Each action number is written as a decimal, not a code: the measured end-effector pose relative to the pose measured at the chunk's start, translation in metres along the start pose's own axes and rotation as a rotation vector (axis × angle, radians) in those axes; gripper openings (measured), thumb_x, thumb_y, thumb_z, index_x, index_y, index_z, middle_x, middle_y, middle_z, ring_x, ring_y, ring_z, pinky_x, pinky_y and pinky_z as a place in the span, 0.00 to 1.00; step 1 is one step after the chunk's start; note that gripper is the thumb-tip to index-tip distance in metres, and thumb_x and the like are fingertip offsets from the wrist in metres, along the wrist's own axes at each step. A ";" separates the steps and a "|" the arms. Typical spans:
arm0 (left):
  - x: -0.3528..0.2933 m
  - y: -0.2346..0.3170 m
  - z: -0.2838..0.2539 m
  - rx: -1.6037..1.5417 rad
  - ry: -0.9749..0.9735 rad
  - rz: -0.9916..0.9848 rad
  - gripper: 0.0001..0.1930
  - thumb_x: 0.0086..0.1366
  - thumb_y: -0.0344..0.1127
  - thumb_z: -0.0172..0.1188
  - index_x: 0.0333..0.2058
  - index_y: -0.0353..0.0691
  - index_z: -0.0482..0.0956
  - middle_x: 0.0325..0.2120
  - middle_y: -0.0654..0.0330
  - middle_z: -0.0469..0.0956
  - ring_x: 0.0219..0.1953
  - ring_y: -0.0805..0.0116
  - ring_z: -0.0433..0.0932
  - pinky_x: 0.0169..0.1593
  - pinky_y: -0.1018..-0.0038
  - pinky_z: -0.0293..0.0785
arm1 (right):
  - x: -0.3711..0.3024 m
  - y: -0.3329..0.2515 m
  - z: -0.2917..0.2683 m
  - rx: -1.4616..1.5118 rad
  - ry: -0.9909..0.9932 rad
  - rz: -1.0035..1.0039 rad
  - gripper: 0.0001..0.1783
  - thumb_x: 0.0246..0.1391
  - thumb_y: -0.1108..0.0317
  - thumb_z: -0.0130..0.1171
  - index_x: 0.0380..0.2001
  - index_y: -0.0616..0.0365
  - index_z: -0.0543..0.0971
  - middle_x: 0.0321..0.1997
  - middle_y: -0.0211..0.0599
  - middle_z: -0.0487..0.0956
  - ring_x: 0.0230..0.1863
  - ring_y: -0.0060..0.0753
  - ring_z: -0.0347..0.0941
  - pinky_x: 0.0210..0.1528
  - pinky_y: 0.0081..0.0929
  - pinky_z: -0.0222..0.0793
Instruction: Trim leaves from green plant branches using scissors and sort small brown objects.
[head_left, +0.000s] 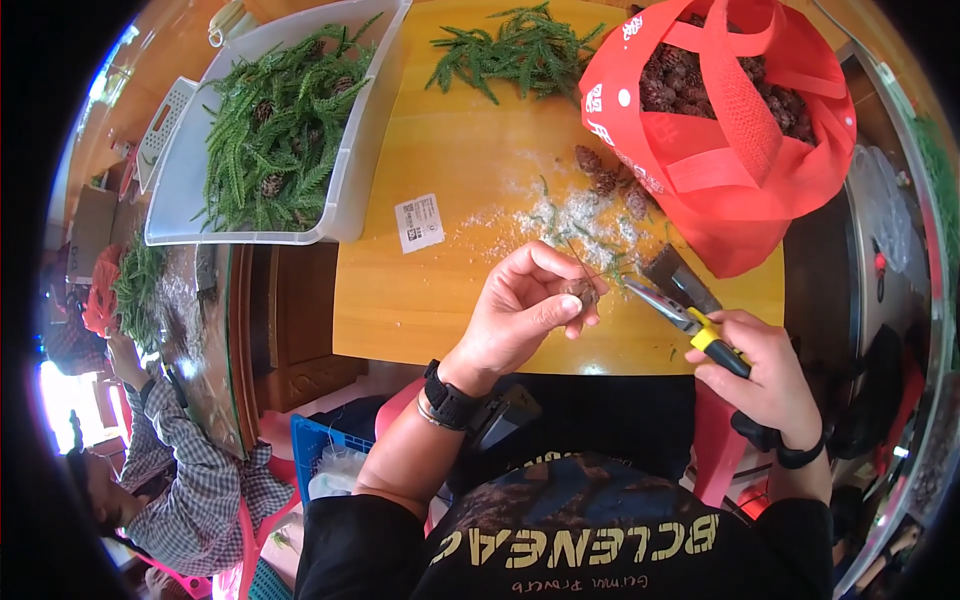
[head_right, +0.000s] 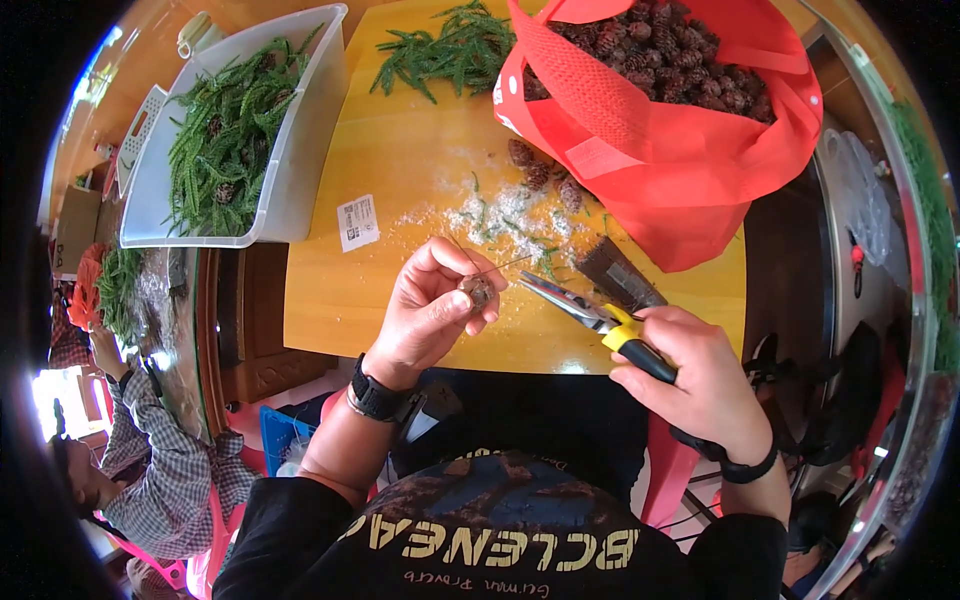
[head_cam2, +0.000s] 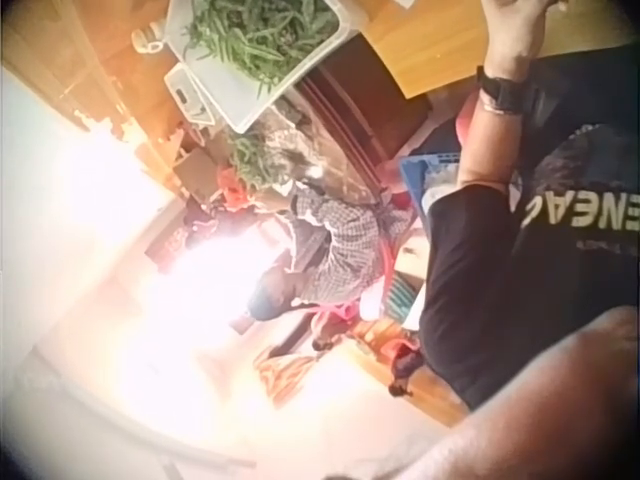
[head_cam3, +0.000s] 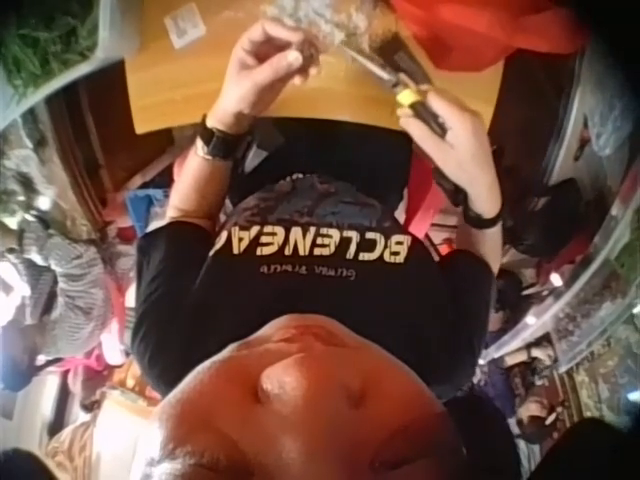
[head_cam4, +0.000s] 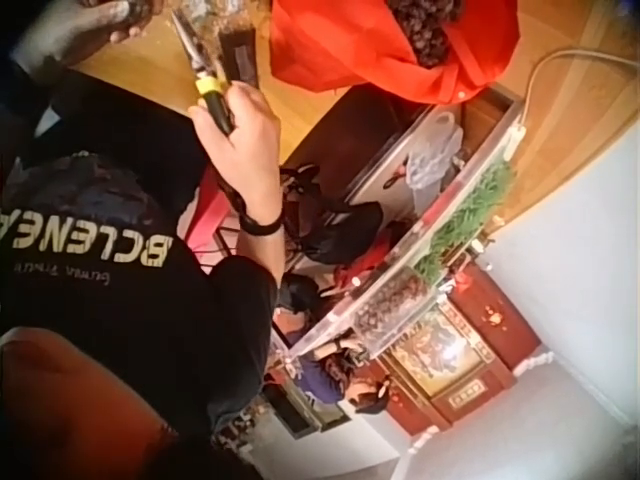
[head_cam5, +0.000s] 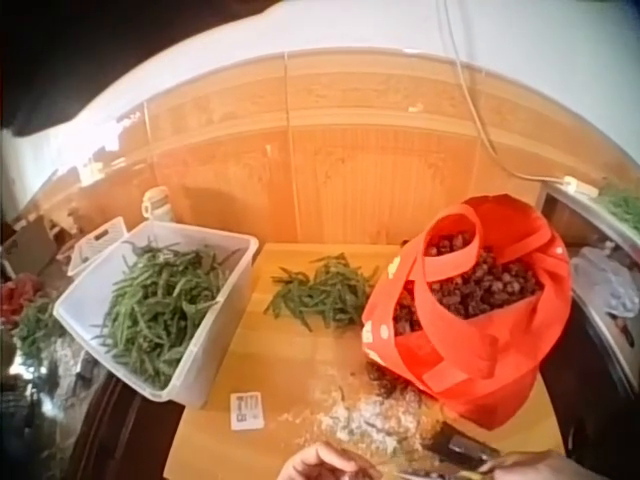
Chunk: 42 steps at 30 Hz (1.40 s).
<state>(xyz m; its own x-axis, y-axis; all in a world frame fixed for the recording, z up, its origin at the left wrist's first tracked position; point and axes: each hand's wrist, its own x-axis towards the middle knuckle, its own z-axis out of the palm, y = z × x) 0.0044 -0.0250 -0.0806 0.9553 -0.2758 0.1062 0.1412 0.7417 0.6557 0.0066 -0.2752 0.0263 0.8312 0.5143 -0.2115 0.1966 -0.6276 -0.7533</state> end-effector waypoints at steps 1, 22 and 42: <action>0.000 0.000 0.000 0.006 -0.004 0.004 0.12 0.57 0.30 0.60 0.38 0.40 0.68 0.36 0.47 0.74 0.29 0.68 0.75 0.28 0.82 0.70 | 0.003 0.000 0.003 -0.001 -0.003 -0.002 0.09 0.39 0.71 0.60 0.27 0.64 0.78 0.26 0.43 0.76 0.36 0.40 0.73 0.49 0.30 0.64; -0.003 0.003 0.001 0.028 -0.006 -0.088 0.12 0.58 0.33 0.59 0.38 0.39 0.69 0.33 0.50 0.76 0.26 0.73 0.75 0.25 0.86 0.68 | 0.013 0.014 0.017 0.026 -0.040 -0.066 0.11 0.40 0.70 0.63 0.24 0.66 0.73 0.23 0.38 0.72 0.23 0.30 0.67 0.27 0.23 0.61; 0.001 0.001 0.007 0.129 0.106 -0.029 0.09 0.61 0.34 0.57 0.37 0.36 0.70 0.29 0.59 0.72 0.29 0.73 0.71 0.32 0.82 0.67 | 0.015 0.010 0.031 -0.111 0.116 -0.084 0.16 0.43 0.67 0.63 0.20 0.64 0.66 0.17 0.47 0.66 0.20 0.48 0.63 0.22 0.35 0.59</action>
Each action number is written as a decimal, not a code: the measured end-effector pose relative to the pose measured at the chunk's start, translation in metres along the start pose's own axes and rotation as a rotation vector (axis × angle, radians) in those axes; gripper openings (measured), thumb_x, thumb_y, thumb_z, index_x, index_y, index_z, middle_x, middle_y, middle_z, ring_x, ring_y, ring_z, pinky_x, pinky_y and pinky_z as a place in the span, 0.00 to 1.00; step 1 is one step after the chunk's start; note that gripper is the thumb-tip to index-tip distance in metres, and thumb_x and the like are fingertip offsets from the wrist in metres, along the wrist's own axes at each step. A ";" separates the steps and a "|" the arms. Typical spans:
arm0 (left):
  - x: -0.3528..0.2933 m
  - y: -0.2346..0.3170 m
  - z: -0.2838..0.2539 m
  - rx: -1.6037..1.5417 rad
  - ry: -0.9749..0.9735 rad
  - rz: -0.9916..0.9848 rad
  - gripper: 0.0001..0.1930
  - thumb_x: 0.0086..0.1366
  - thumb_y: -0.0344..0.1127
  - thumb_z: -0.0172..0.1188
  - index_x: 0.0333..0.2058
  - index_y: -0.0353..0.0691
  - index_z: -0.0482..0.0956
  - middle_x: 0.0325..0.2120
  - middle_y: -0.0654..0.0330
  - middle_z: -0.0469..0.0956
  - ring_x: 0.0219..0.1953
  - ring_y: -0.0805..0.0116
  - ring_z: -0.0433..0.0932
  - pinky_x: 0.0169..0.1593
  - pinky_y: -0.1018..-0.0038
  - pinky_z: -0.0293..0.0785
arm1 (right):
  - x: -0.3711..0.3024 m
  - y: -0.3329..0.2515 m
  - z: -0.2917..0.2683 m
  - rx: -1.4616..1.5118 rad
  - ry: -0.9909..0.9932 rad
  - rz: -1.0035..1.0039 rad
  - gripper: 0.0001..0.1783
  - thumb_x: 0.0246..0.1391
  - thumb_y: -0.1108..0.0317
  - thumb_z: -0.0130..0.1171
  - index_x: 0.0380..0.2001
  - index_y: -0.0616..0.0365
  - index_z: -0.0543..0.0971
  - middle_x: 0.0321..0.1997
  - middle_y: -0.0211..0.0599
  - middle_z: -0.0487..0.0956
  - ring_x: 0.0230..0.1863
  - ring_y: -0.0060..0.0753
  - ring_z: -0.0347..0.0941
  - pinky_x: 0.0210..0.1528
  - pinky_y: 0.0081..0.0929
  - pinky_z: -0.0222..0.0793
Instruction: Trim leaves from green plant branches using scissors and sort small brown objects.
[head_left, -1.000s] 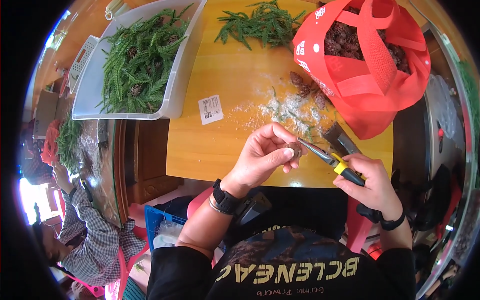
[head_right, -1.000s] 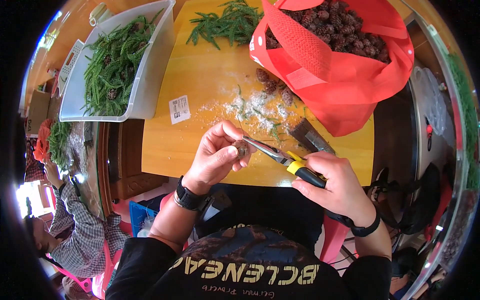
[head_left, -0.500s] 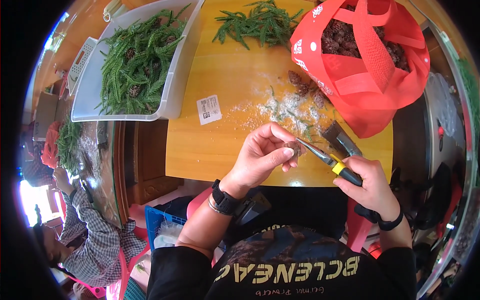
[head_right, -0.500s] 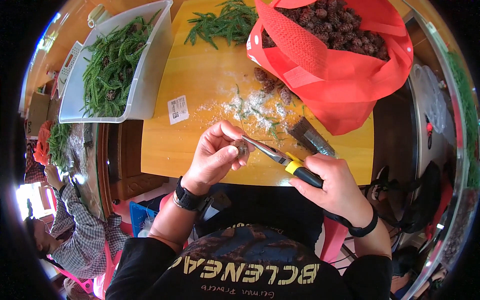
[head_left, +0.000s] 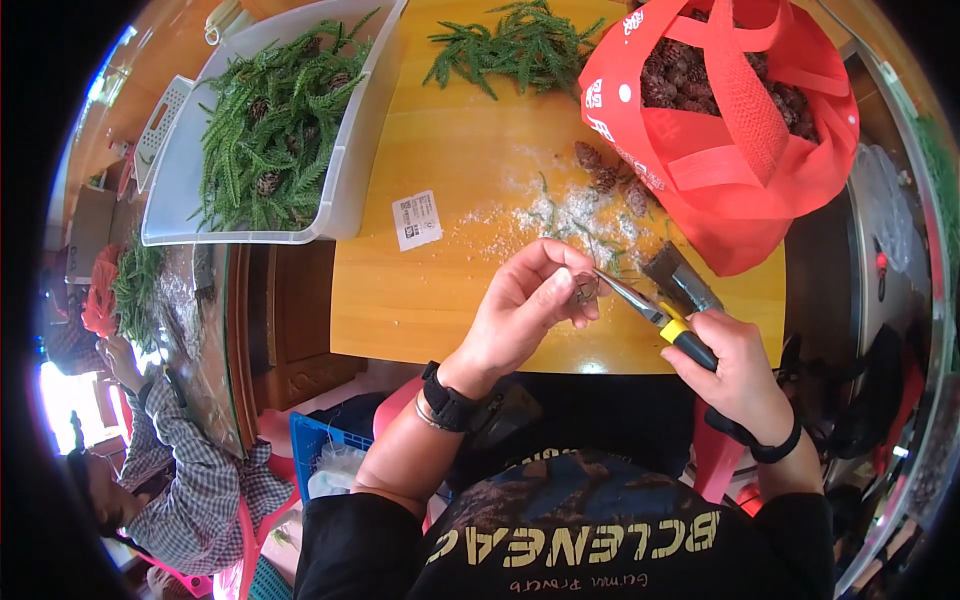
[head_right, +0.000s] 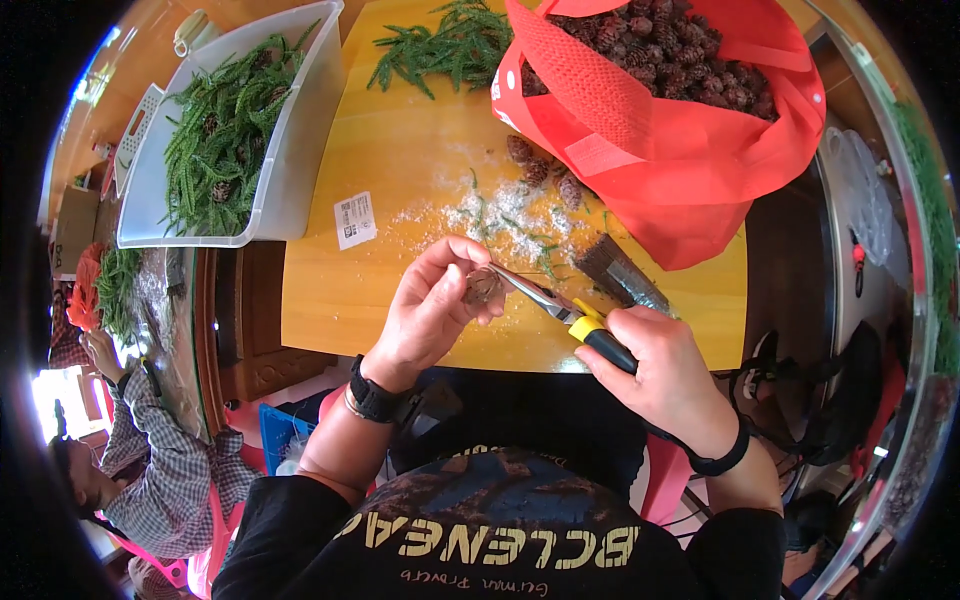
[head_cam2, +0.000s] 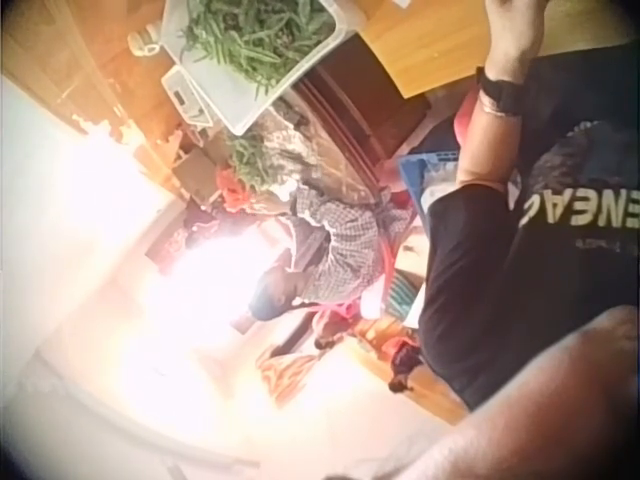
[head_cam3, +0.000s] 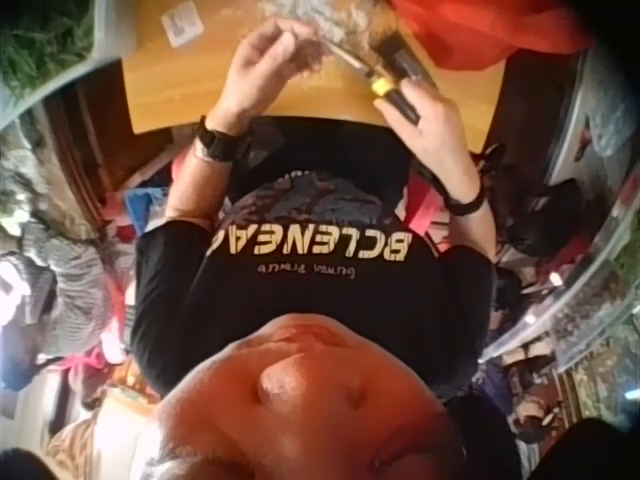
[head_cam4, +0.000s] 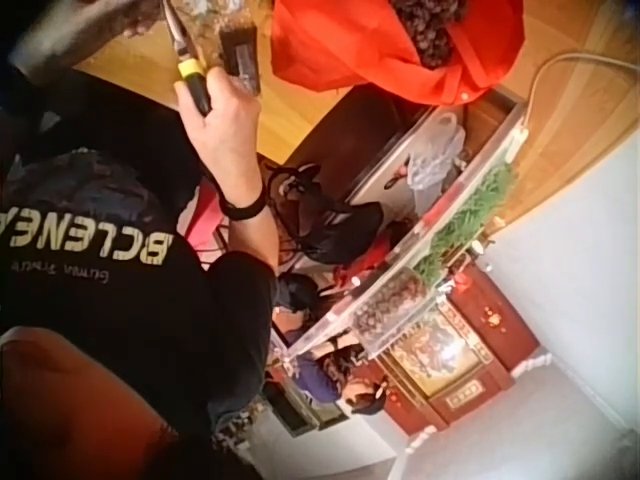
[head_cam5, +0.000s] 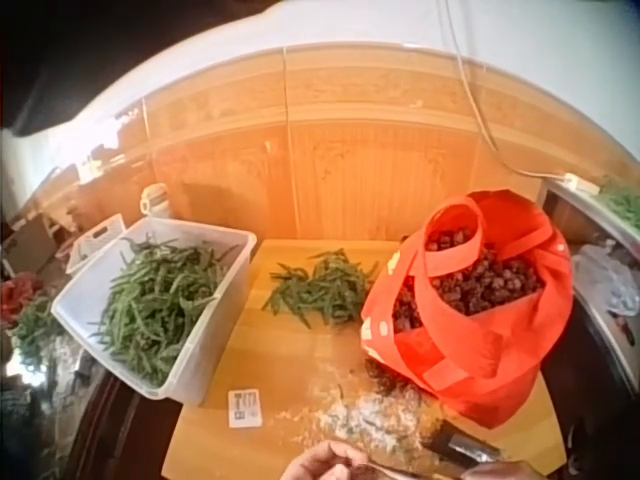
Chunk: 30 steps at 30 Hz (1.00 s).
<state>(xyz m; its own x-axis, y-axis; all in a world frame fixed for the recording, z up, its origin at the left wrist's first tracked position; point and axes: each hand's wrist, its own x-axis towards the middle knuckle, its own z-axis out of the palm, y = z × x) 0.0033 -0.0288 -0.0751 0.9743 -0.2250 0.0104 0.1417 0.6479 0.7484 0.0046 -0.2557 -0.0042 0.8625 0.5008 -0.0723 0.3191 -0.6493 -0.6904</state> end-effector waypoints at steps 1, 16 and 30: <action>0.001 0.001 0.000 -0.058 -0.013 -0.098 0.10 0.62 0.35 0.56 0.37 0.36 0.70 0.29 0.59 0.72 0.29 0.73 0.71 0.32 0.81 0.67 | -0.001 0.001 0.000 -0.001 0.001 0.000 0.16 0.43 0.67 0.63 0.20 0.64 0.66 0.17 0.47 0.66 0.20 0.48 0.63 0.22 0.35 0.59; -0.002 -0.006 0.006 0.277 0.038 0.179 0.11 0.62 0.27 0.53 0.42 0.36 0.66 0.34 0.56 0.72 0.34 0.72 0.72 0.38 0.77 0.70 | 0.001 0.002 0.004 0.033 0.020 0.022 0.12 0.43 0.71 0.61 0.20 0.65 0.67 0.16 0.42 0.62 0.17 0.40 0.59 0.21 0.30 0.56; 0.000 -0.010 -0.002 0.800 0.042 0.545 0.07 0.59 0.22 0.54 0.36 0.32 0.69 0.38 0.56 0.70 0.38 0.69 0.74 0.42 0.77 0.72 | 0.002 0.006 0.007 0.021 0.017 0.011 0.13 0.44 0.71 0.61 0.20 0.64 0.66 0.16 0.43 0.62 0.17 0.41 0.59 0.21 0.30 0.56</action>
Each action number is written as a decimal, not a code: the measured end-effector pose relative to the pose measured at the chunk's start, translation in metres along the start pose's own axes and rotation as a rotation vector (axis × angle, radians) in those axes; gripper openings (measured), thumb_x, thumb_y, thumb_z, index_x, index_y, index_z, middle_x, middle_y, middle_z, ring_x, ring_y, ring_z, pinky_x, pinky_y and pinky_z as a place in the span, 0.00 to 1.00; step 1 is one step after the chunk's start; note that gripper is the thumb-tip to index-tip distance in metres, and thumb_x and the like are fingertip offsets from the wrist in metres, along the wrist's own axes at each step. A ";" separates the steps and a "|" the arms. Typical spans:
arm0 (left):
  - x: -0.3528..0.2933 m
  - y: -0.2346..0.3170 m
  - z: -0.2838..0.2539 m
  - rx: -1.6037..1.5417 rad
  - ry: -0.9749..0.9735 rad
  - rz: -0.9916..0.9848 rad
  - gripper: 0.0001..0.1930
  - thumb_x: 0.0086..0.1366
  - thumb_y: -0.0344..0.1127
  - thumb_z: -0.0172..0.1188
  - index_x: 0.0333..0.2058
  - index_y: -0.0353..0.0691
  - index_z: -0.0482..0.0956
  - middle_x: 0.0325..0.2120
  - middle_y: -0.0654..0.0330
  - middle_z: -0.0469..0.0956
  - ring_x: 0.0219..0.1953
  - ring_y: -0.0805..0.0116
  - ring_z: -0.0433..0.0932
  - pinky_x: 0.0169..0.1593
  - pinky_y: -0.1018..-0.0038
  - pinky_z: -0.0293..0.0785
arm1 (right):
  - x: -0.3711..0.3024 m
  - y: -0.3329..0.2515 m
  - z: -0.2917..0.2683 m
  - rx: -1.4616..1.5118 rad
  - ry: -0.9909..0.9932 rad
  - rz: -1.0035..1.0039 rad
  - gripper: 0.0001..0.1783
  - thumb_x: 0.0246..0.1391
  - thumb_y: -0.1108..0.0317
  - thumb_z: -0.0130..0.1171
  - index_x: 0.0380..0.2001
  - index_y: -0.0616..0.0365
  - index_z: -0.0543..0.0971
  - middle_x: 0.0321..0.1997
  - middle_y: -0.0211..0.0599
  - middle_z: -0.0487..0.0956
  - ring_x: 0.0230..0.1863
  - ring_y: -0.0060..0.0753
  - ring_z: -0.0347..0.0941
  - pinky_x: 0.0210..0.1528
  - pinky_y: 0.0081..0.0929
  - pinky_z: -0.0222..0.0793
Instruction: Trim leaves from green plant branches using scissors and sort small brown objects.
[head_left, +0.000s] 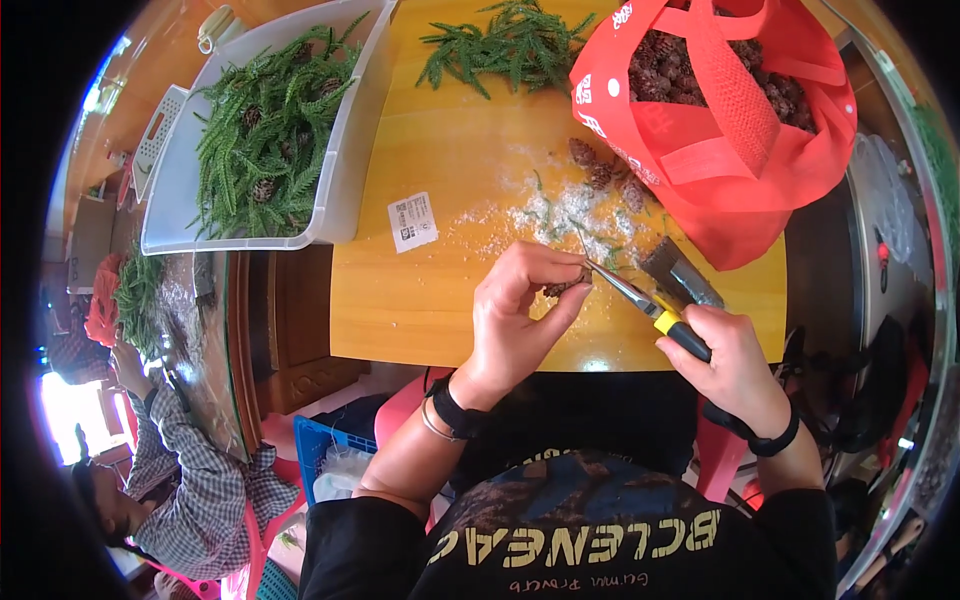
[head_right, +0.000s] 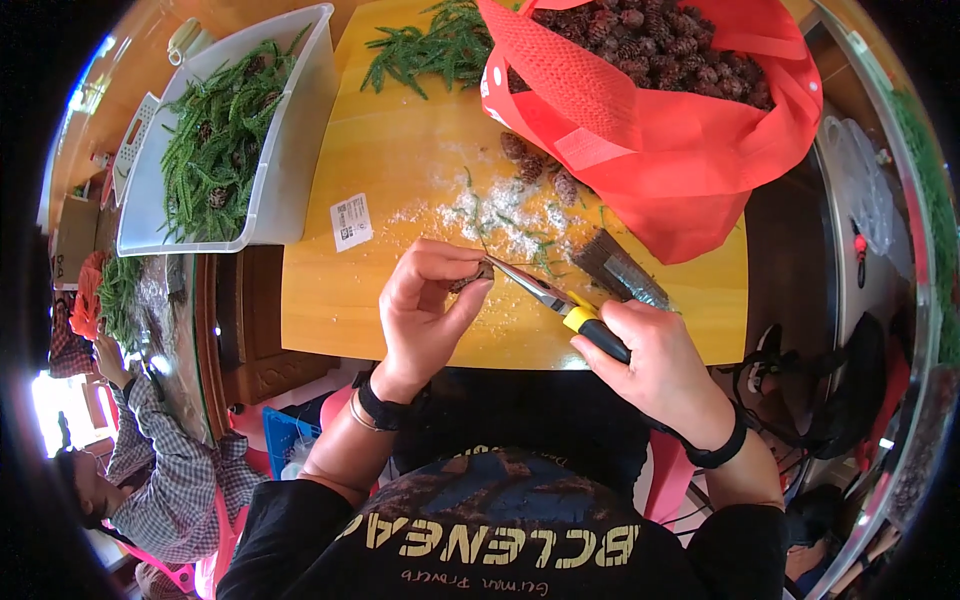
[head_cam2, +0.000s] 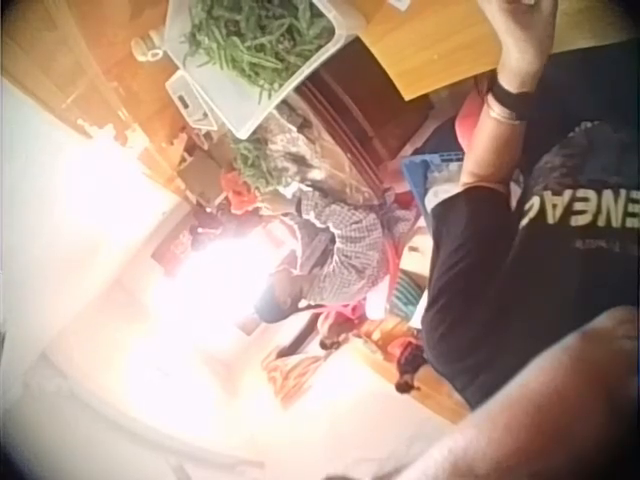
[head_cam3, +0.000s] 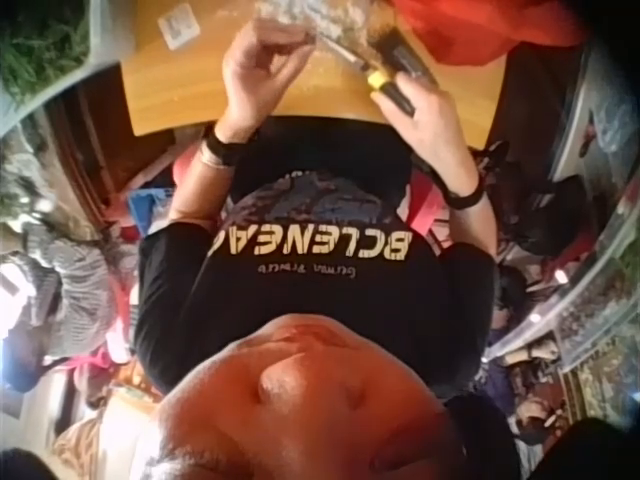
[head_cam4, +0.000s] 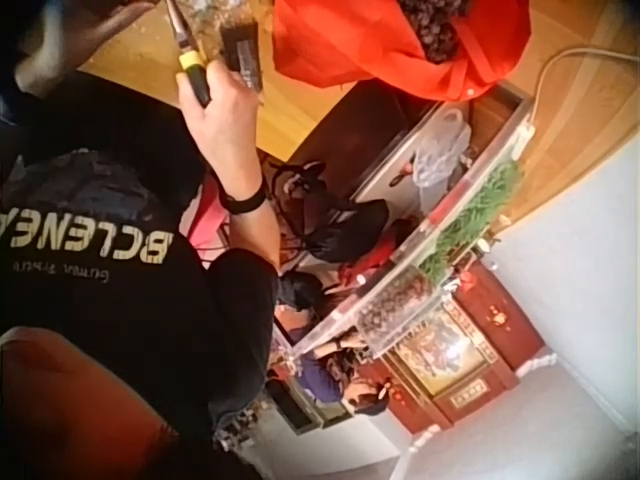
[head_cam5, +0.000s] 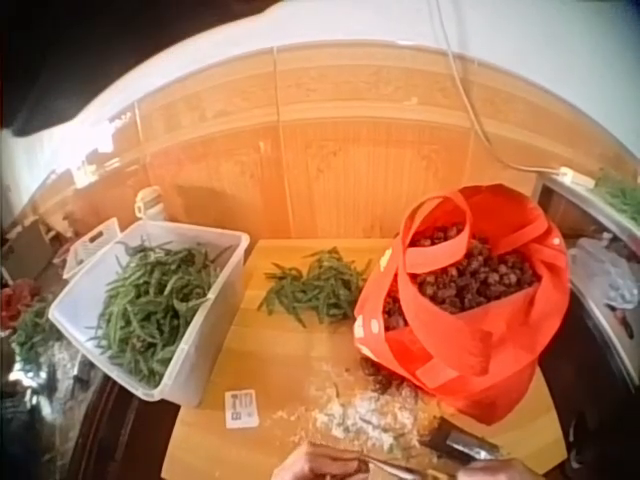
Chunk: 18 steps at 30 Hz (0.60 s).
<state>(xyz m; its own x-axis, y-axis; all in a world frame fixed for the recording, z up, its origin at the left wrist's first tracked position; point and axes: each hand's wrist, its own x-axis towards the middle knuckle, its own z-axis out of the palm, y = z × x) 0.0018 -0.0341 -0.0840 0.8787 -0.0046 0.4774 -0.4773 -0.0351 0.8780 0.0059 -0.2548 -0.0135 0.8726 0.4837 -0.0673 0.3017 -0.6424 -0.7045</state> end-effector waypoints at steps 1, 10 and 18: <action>0.000 0.003 0.002 -0.001 -0.001 -0.001 0.07 0.59 0.22 0.54 0.36 0.32 0.69 0.38 0.56 0.70 0.38 0.69 0.74 0.42 0.77 0.72 | 0.000 0.000 -0.001 0.000 0.000 0.002 0.13 0.44 0.71 0.61 0.20 0.64 0.66 0.16 0.43 0.62 0.17 0.41 0.59 0.21 0.30 0.56; -0.002 0.001 -0.004 -0.575 -0.027 -0.532 0.10 0.60 0.25 0.55 0.40 0.32 0.67 0.34 0.59 0.71 0.35 0.74 0.74 0.39 0.79 0.73 | 0.001 0.001 -0.003 -0.048 -0.011 -0.013 0.14 0.44 0.70 0.61 0.21 0.65 0.66 0.17 0.45 0.63 0.17 0.44 0.60 0.21 0.31 0.57; -0.002 0.001 0.002 0.023 0.037 -0.059 0.12 0.51 0.14 0.59 0.34 0.32 0.70 0.34 0.57 0.72 0.36 0.72 0.73 0.40 0.79 0.72 | 0.001 -0.003 -0.005 -0.055 -0.040 0.022 0.14 0.44 0.70 0.62 0.21 0.65 0.66 0.17 0.46 0.64 0.18 0.46 0.61 0.21 0.31 0.57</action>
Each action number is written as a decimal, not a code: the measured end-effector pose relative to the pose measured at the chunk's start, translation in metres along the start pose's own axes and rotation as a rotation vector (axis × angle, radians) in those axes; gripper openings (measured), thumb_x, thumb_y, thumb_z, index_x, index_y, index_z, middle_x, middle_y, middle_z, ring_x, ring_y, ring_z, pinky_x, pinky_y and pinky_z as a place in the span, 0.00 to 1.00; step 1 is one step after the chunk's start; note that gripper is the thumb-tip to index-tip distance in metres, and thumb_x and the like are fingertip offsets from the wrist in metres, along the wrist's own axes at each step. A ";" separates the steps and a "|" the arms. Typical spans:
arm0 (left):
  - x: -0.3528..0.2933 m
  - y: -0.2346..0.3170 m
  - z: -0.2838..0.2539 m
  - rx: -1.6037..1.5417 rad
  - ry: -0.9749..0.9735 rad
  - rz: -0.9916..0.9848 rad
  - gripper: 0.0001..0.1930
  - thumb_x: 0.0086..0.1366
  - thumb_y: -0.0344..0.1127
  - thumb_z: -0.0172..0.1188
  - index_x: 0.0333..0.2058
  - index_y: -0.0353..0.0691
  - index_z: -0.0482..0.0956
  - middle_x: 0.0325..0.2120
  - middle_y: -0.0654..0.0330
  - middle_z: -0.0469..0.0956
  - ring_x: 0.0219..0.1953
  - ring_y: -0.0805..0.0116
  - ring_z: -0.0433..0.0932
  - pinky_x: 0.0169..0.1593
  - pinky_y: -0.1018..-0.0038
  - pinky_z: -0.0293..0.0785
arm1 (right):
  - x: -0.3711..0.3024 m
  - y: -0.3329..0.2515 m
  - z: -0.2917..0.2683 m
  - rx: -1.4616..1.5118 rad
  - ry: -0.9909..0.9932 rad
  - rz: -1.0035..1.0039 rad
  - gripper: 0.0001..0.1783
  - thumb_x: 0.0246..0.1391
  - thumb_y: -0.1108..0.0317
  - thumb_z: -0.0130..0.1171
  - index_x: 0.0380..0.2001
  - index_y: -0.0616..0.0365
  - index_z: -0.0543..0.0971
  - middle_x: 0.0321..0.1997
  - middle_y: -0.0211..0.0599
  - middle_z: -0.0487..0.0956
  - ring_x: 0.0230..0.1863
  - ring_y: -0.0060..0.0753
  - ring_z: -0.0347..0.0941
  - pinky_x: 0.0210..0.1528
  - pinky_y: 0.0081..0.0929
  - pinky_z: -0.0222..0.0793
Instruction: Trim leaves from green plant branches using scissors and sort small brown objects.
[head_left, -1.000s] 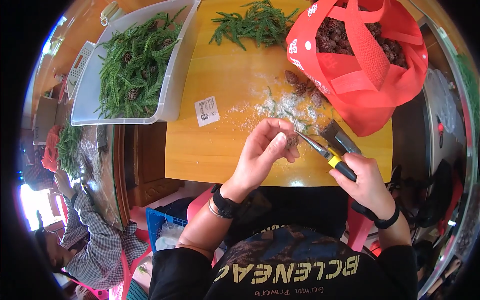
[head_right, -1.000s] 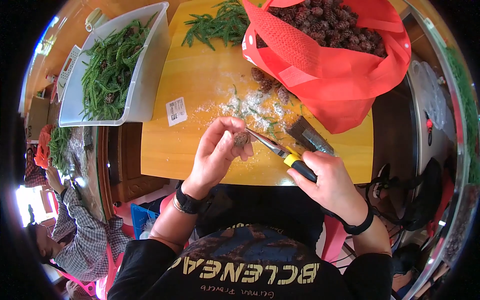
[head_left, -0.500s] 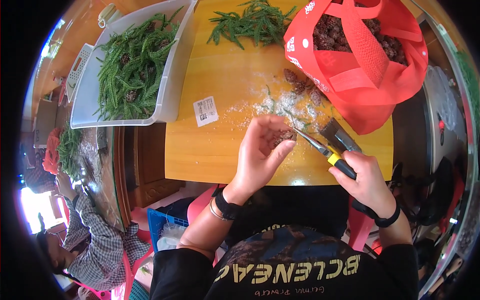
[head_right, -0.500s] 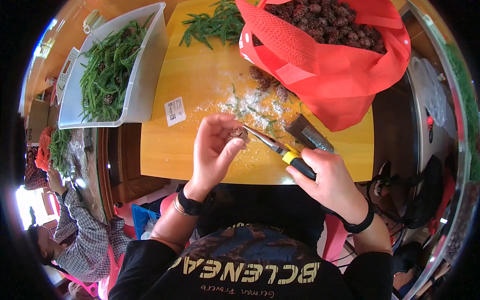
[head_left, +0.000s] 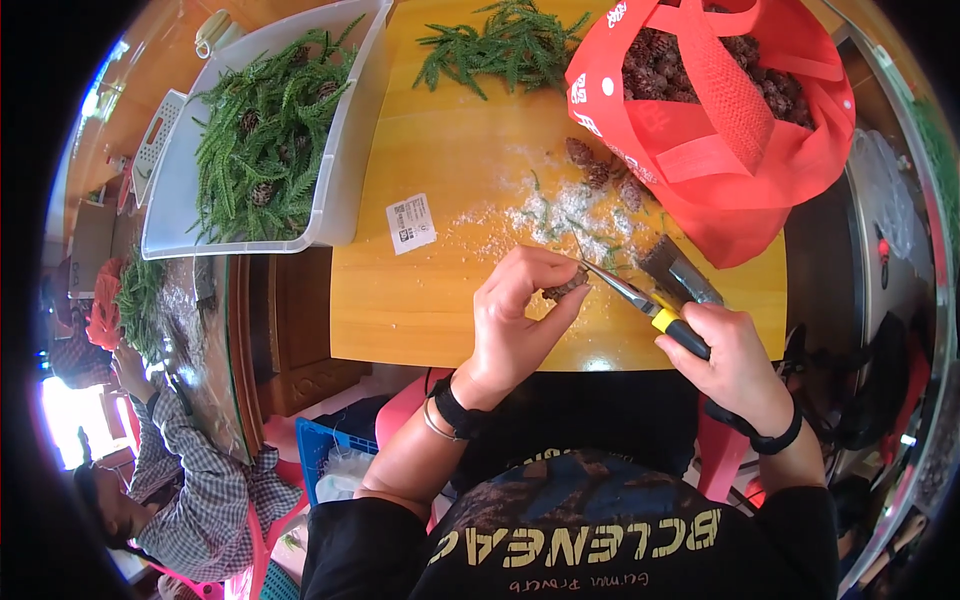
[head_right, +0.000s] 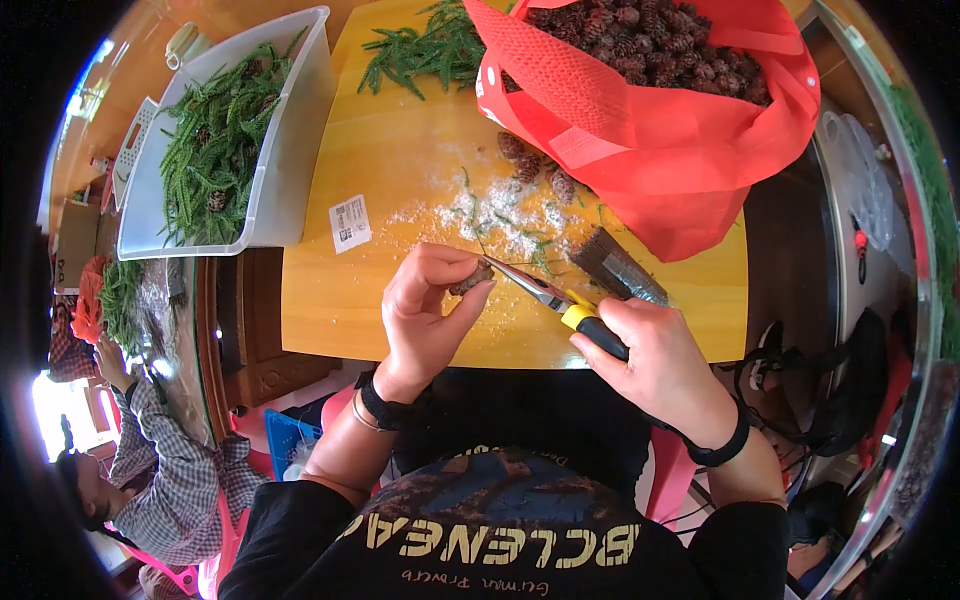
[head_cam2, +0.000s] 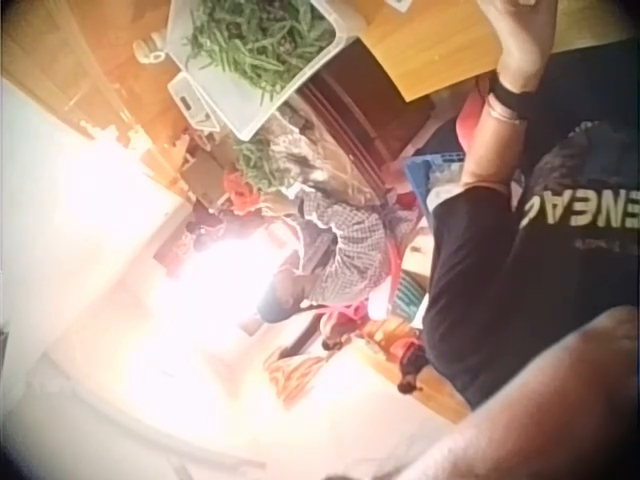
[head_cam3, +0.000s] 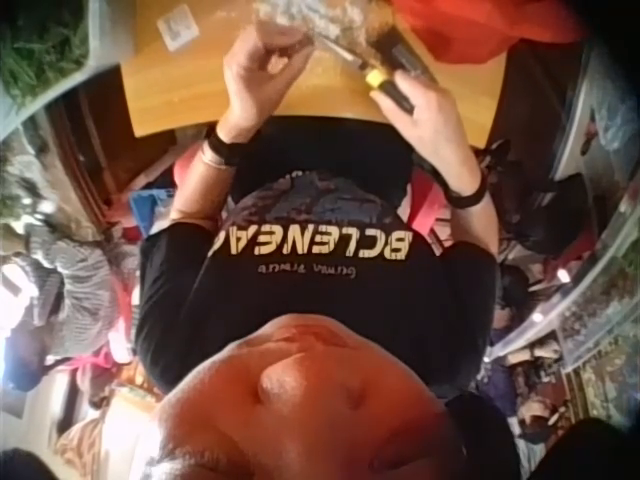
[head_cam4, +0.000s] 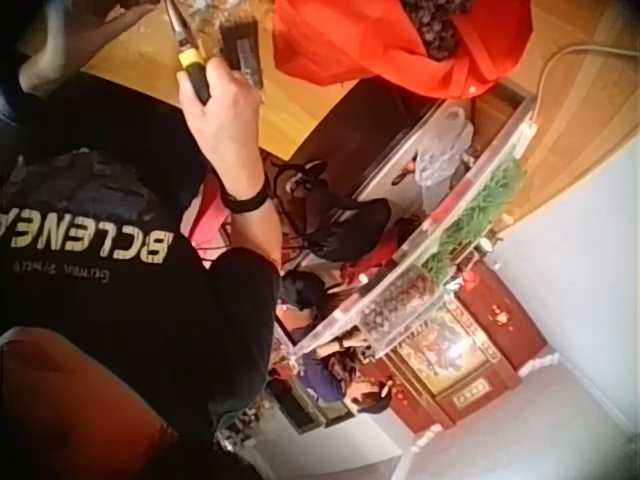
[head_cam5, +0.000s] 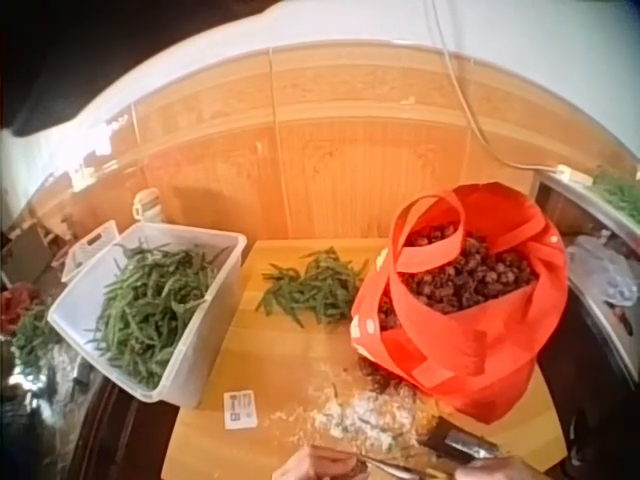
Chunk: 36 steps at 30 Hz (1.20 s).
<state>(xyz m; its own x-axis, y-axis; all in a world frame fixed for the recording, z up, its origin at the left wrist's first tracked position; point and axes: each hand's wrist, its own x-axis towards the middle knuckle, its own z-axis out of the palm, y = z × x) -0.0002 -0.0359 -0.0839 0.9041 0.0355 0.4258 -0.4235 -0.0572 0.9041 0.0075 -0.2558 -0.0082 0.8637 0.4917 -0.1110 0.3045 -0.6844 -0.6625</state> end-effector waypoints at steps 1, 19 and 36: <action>0.000 0.000 -0.001 0.150 -0.038 0.107 0.13 0.50 0.14 0.59 0.33 0.32 0.70 0.35 0.57 0.71 0.38 0.72 0.73 0.41 0.79 0.72 | 0.000 0.000 0.000 0.000 0.001 0.000 0.14 0.44 0.70 0.62 0.21 0.65 0.66 0.17 0.46 0.64 0.18 0.46 0.61 0.21 0.31 0.57; 0.008 0.005 0.000 -0.553 0.049 -0.497 0.08 0.62 0.26 0.51 0.41 0.37 0.69 0.39 0.55 0.76 0.38 0.76 0.73 0.40 0.81 0.67 | -0.013 0.052 -0.040 -0.258 0.007 0.094 0.13 0.49 0.66 0.55 0.27 0.66 0.68 0.25 0.48 0.69 0.28 0.47 0.67 0.32 0.34 0.62; 0.048 0.072 0.009 -0.209 -0.136 -0.107 0.14 0.51 0.22 0.62 0.37 0.35 0.71 0.32 0.62 0.73 0.33 0.77 0.74 0.39 0.81 0.72 | 0.044 -0.047 -0.024 0.562 -0.098 -0.327 0.23 0.60 0.72 0.44 0.58 0.66 0.58 0.55 0.39 0.66 0.52 0.26 0.66 0.52 0.27 0.65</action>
<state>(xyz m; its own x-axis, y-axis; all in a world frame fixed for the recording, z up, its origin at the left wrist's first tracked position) 0.0134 -0.0469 0.0012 0.9378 -0.1048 0.3310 -0.3146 0.1474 0.9377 0.0407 -0.2143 0.0357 0.7134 0.6917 0.1118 0.2656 -0.1193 -0.9567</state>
